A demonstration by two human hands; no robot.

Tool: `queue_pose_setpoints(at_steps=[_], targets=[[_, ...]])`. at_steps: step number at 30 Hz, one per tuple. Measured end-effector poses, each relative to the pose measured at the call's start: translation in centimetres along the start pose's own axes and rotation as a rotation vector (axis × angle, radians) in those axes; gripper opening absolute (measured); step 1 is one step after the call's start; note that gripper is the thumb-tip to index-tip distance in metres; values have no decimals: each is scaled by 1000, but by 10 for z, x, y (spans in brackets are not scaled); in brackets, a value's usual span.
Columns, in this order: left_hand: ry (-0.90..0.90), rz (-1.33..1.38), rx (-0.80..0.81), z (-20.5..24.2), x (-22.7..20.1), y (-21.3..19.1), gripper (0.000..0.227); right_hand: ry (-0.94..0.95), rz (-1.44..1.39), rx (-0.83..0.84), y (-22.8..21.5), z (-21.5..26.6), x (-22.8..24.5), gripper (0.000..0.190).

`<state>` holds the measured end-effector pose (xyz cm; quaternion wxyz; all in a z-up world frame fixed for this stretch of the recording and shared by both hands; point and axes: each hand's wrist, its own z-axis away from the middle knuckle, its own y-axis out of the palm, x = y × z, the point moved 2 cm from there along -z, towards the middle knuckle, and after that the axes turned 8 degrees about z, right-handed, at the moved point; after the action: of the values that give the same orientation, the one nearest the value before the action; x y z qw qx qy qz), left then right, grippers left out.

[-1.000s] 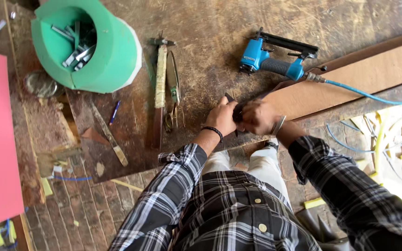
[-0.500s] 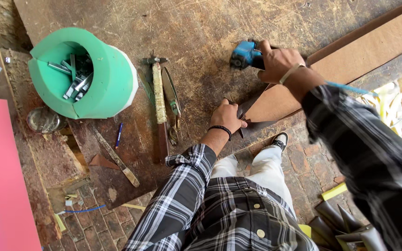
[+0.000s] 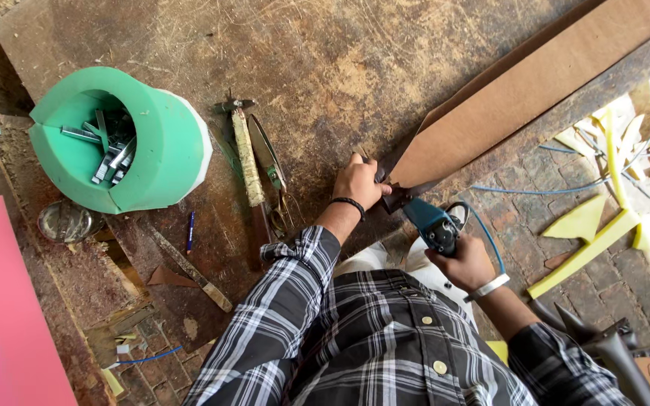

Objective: The person uses a pneumatic staple gun to attach a dark fabric strip to a long wooden board. They repeatedly staple along the edges, flip the board to work on both sides, and reload staples from a nearby container. The finished piece is set aside on the floor among other materials.

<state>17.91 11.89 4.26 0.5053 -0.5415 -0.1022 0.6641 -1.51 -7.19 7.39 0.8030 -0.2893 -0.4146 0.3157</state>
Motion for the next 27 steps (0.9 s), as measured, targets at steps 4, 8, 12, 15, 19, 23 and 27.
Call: queue_pose_setpoints(at_steps=[4,8,12,15,19,23,27], targets=[[-57,-71,46,2,-3,-2,66,-36,-137,-14,12,-11,4,35],[-102,-118,64,5,-10,-6,63,-45,-131,16,10,-21,7,27],[-109,-139,56,9,-9,-7,61,-105,-121,-5,3,-19,13,29],[-117,-56,8,7,-5,-7,65,-64,-89,56,1,-17,20,28],[-128,-50,9,8,-4,0,60,-93,-50,38,8,-8,26,28],[-155,-55,8,8,1,-3,59,-66,-66,16,19,-12,28,27],[-139,-19,-1,-3,-3,-5,57,-150,-133,9,7,-20,19,31]])
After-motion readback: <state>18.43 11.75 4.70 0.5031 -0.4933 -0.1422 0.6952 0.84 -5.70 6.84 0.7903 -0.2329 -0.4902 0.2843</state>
